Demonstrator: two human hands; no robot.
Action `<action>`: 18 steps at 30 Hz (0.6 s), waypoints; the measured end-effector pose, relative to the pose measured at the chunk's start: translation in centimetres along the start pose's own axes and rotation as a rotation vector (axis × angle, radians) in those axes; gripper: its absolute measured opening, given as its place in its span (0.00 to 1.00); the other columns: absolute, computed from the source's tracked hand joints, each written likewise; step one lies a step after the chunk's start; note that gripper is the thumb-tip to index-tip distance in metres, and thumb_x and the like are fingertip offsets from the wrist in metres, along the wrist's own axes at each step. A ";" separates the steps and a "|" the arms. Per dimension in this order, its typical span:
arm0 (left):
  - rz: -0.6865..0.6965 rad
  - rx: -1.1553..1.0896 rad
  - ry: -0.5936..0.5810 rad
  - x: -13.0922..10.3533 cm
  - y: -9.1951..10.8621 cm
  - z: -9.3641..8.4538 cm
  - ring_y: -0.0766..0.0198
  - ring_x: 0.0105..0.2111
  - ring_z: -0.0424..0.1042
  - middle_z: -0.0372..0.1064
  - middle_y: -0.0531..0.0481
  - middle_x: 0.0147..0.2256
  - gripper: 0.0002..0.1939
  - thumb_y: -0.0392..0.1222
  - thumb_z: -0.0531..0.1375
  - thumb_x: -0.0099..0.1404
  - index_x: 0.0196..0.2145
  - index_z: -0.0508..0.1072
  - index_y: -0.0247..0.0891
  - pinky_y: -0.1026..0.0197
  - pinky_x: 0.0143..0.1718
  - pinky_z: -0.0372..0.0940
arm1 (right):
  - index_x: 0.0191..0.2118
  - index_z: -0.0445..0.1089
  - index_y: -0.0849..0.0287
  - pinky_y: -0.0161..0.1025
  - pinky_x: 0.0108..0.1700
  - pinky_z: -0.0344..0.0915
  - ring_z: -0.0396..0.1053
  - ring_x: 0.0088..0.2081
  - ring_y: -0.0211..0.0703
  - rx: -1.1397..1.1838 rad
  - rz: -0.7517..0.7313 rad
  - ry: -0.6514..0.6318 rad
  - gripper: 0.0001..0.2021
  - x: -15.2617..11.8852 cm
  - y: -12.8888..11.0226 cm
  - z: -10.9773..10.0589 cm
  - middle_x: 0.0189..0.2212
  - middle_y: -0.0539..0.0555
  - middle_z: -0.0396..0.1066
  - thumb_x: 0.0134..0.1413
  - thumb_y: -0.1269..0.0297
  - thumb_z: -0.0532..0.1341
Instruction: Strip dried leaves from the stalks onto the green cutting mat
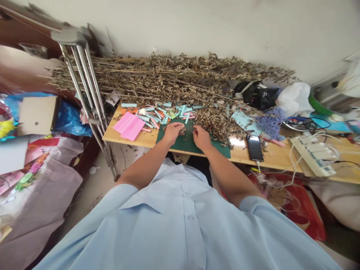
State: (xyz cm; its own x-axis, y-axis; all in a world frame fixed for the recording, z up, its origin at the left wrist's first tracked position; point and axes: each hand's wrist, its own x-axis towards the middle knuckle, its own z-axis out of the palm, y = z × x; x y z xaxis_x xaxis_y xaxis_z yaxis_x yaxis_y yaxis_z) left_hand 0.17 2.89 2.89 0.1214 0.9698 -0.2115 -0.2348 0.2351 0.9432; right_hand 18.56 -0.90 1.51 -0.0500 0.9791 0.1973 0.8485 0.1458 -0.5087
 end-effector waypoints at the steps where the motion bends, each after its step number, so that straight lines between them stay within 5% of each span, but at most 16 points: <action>1: 0.000 -0.005 -0.007 -0.2 0.0 0.0 0.66 0.28 0.70 0.71 0.47 0.30 0.15 0.47 0.69 0.52 0.33 0.78 0.34 0.62 0.28 0.69 | 0.57 0.67 0.60 0.46 0.50 0.68 0.73 0.44 0.51 0.004 0.004 -0.006 0.19 0.7 -0.1 0.1 0.44 0.58 0.76 0.61 0.69 0.55; 9: -0.029 -0.058 -0.007 -1.2 0.7 0.0 0.67 0.26 0.69 0.71 0.49 0.26 0.17 0.47 0.71 0.50 0.33 0.78 0.33 0.61 0.29 0.69 | 0.58 0.67 0.58 0.44 0.51 0.67 0.73 0.46 0.51 -0.091 -0.037 -0.189 0.20 3.9 -1.7 -0.4 0.44 0.59 0.76 0.61 0.70 0.56; 18: 0.013 -0.034 0.001 -1.3 0.8 -0.2 0.69 0.25 0.68 0.71 0.49 0.26 0.13 0.45 0.70 0.51 0.31 0.78 0.33 0.64 0.28 0.65 | 0.46 0.78 0.58 0.42 0.53 0.66 0.72 0.47 0.51 -0.165 -0.339 -0.435 0.13 5.1 -1.0 -1.2 0.44 0.60 0.75 0.54 0.72 0.64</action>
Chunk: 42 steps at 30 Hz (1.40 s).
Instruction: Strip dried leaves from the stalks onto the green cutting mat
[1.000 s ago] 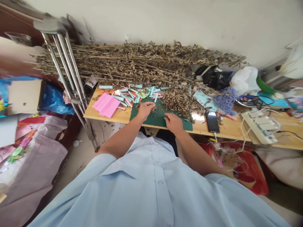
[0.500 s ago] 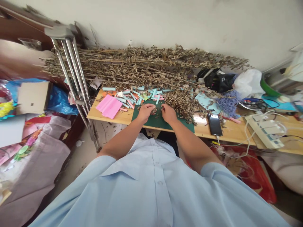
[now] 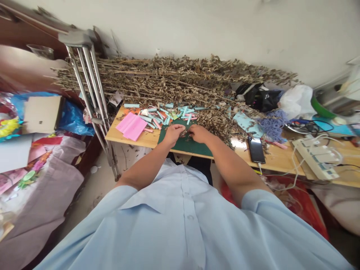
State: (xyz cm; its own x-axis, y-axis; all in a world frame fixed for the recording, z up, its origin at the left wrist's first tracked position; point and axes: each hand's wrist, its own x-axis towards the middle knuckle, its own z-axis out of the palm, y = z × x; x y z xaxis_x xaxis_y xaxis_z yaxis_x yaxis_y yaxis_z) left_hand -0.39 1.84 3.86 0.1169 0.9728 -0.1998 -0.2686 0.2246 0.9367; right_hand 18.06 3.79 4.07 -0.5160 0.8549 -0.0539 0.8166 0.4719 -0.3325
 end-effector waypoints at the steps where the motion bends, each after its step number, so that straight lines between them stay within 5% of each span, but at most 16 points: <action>1: 0.003 0.006 0.001 0.0 0.0 0.0 0.69 0.25 0.68 0.71 0.49 0.26 0.13 0.45 0.69 0.51 0.31 0.78 0.33 0.64 0.28 0.65 | 0.46 0.78 0.58 0.42 0.53 0.66 0.72 0.47 0.51 -0.010 -0.014 0.009 0.13 -0.2 0.1 0.1 0.44 0.60 0.76 0.54 0.71 0.64; 15: -0.126 -0.198 -0.100 0.4 1.2 0.6 0.66 0.25 0.71 0.72 0.49 0.27 0.11 0.40 0.69 0.53 0.33 0.75 0.33 0.60 0.29 0.69 | 0.47 0.72 0.60 0.42 0.48 0.65 0.72 0.44 0.50 0.001 0.114 0.206 0.12 -2.4 -0.5 2.0 0.40 0.60 0.76 0.60 0.72 0.55; 19: -0.145 -0.264 -0.156 0.7 1.6 0.4 0.65 0.26 0.73 0.72 0.48 0.28 0.11 0.39 0.68 0.54 0.34 0.74 0.33 0.61 0.29 0.69 | 0.44 0.71 0.59 0.42 0.47 0.66 0.72 0.39 0.46 0.356 0.268 0.387 0.11 -2.0 0.0 2.8 0.36 0.55 0.76 0.55 0.70 0.59; 23: -0.164 -0.317 -0.198 1.0 1.5 0.3 0.65 0.27 0.74 0.72 0.48 0.28 0.10 0.37 0.67 0.56 0.36 0.74 0.33 0.62 0.31 0.70 | 0.38 0.70 0.58 0.41 0.38 0.69 0.70 0.30 0.40 0.956 0.451 0.534 0.11 -1.1 -0.4 2.8 0.29 0.49 0.73 0.47 0.63 0.64; 27: -0.185 -0.365 -0.201 1.1 1.2 0.7 0.67 0.26 0.72 0.72 0.49 0.28 0.07 0.36 0.65 0.58 0.36 0.74 0.33 0.63 0.31 0.70 | 0.37 0.69 0.57 0.36 0.31 0.67 0.68 0.26 0.36 1.399 0.491 0.612 0.16 -0.6 -1.7 2.1 0.25 0.44 0.70 0.39 0.60 0.69; 37: -0.160 -0.494 -0.179 1.5 1.0 1.4 0.69 0.27 0.72 0.72 0.48 0.29 0.05 0.33 0.62 0.59 0.35 0.75 0.33 0.65 0.31 0.69 | 0.35 0.70 0.57 0.36 0.35 0.71 0.72 0.28 0.36 1.624 0.494 0.620 0.15 -0.8 -4.2 1.6 0.27 0.47 0.74 0.41 0.59 0.72; 42: -0.172 -0.442 -0.123 1.1 1.4 1.5 0.69 0.27 0.71 0.71 0.49 0.29 0.04 0.34 0.63 0.59 0.34 0.74 0.33 0.65 0.31 0.68 | 0.37 0.71 0.57 0.38 0.38 0.72 0.74 0.32 0.39 1.548 0.441 0.594 0.19 -1.0 -4.7 1.3 0.30 0.48 0.76 0.38 0.57 0.73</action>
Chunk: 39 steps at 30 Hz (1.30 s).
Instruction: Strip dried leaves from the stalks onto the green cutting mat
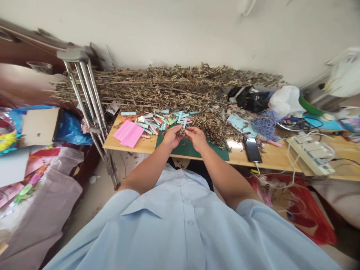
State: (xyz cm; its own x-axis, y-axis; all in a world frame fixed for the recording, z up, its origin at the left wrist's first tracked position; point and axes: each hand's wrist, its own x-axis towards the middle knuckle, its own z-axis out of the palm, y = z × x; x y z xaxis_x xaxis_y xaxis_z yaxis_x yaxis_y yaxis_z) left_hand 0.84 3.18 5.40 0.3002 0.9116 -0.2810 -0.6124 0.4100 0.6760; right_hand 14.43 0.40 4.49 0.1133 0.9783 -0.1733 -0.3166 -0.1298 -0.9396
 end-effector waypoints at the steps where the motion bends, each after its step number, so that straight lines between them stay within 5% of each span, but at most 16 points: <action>1: -0.004 0.005 0.004 -0.1 0.0 0.1 0.69 0.27 0.71 0.71 0.49 0.28 0.04 0.35 0.63 0.59 0.34 0.74 0.33 0.65 0.31 0.68 | 0.37 0.71 0.57 0.38 0.38 0.72 0.74 0.32 0.39 -0.015 -0.011 0.008 0.20 0.0 0.0 0.0 0.30 0.48 0.76 0.36 0.59 0.73; 12: 0.024 0.056 0.057 0.3 -0.7 -0.3 0.68 0.24 0.70 0.71 0.50 0.26 0.09 0.37 0.67 0.54 0.32 0.74 0.32 0.63 0.29 0.66 | 0.37 0.71 0.55 0.39 0.36 0.74 0.71 0.29 0.37 0.029 -0.082 0.011 0.15 0.2 -0.7 -0.1 0.28 0.46 0.73 0.40 0.61 0.72; 23: 0.001 0.104 0.085 -0.3 -1.3 0.3 0.67 0.25 0.70 0.70 0.51 0.25 0.10 0.38 0.69 0.54 0.32 0.73 0.32 0.63 0.30 0.66 | 0.32 0.77 0.57 0.41 0.37 0.72 0.72 0.30 0.42 -0.526 -0.271 0.107 0.07 0.6 -0.1 -0.4 0.28 0.50 0.76 0.45 0.60 0.67; 39: -0.028 0.368 -0.050 -0.5 -1.6 -0.1 0.69 0.25 0.71 0.71 0.50 0.28 0.11 0.39 0.67 0.59 0.38 0.74 0.32 0.63 0.30 0.68 | 0.33 0.79 0.55 0.38 0.36 0.67 0.74 0.31 0.43 -0.861 -0.284 0.066 0.06 0.8 0.2 -1.4 0.29 0.49 0.78 0.48 0.66 0.64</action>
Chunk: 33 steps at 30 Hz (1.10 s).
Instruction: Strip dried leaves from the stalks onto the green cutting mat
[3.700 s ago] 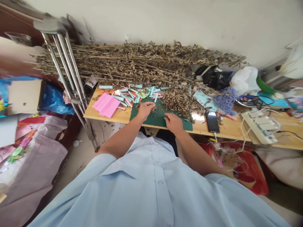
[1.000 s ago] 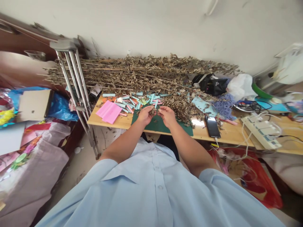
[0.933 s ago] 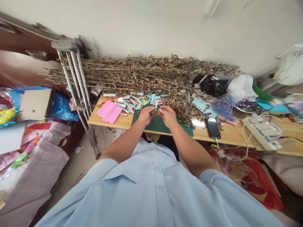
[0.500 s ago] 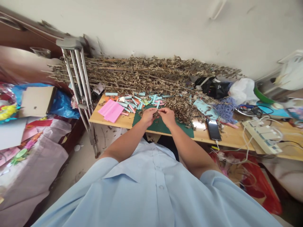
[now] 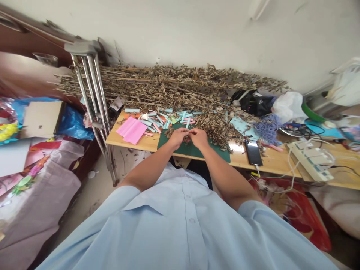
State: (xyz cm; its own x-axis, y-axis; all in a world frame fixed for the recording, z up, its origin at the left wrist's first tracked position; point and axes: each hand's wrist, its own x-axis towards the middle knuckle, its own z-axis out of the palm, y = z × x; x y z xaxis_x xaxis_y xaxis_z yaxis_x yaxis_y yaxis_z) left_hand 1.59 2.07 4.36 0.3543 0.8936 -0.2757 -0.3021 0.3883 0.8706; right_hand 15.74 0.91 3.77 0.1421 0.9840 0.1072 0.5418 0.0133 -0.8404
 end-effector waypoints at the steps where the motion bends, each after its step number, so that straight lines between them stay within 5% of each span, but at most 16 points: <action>1: 0.011 0.004 -0.031 -0.1 -0.2 -0.1 0.69 0.27 0.71 0.72 0.49 0.30 0.13 0.39 0.68 0.57 0.39 0.74 0.31 0.63 0.32 0.69 | 0.33 0.79 0.56 0.38 0.36 0.67 0.74 0.31 0.43 -0.002 0.011 0.005 0.06 -0.1 0.0 0.0 0.29 0.49 0.78 0.48 0.67 0.64; 8: 0.059 0.062 -0.113 -0.6 -1.5 -1.5 0.69 0.28 0.73 0.73 0.49 0.30 0.18 0.37 0.69 0.57 0.44 0.73 0.30 0.62 0.36 0.71 | 0.32 0.80 0.59 0.39 0.36 0.69 0.74 0.29 0.44 0.094 0.100 -0.060 0.06 -0.4 0.2 0.2 0.27 0.53 0.79 0.46 0.66 0.66; 15: 0.108 0.031 0.077 -0.8 -1.9 -1.9 0.68 0.26 0.72 0.71 0.51 0.27 0.13 0.32 0.64 0.59 0.43 0.72 0.30 0.64 0.29 0.70 | 0.40 0.80 0.58 0.42 0.42 0.71 0.76 0.35 0.45 0.115 0.023 -0.174 0.10 -1.0 0.5 -0.6 0.35 0.53 0.81 0.52 0.66 0.63; 20: 0.095 0.021 0.102 -1.1 -2.0 -2.3 0.68 0.26 0.73 0.73 0.49 0.32 0.13 0.32 0.64 0.58 0.43 0.73 0.30 0.64 0.27 0.70 | 0.43 0.79 0.55 0.42 0.48 0.68 0.75 0.43 0.46 -0.231 -0.190 -0.151 0.10 -3.0 1.4 -1.1 0.41 0.54 0.78 0.56 0.64 0.63; 25: 0.077 0.008 0.111 -1.4 -2.2 -2.2 0.68 0.27 0.73 0.74 0.47 0.34 0.14 0.32 0.64 0.58 0.43 0.73 0.30 0.64 0.27 0.69 | 0.43 0.77 0.52 0.39 0.40 0.65 0.72 0.42 0.46 -0.571 -0.222 -0.195 0.11 -5.2 1.0 -0.3 0.41 0.55 0.75 0.63 0.56 0.60; 33: 0.025 0.003 0.024 -1.0 -2.2 -1.6 0.70 0.25 0.71 0.74 0.46 0.34 0.12 0.32 0.61 0.60 0.43 0.71 0.31 0.65 0.26 0.67 | 0.42 0.78 0.54 0.38 0.43 0.64 0.72 0.42 0.45 -0.555 -0.194 -0.148 0.11 -4.4 1.8 -0.5 0.40 0.55 0.75 0.63 0.62 0.57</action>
State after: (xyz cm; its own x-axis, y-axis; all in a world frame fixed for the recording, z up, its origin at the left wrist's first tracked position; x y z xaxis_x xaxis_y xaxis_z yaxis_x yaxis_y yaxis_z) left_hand 0.47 0.70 2.03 0.3254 0.9081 -0.2636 -0.3083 0.3654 0.8783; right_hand 16.51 -3.52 2.10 -0.0980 0.9877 0.1220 0.9032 0.1398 -0.4058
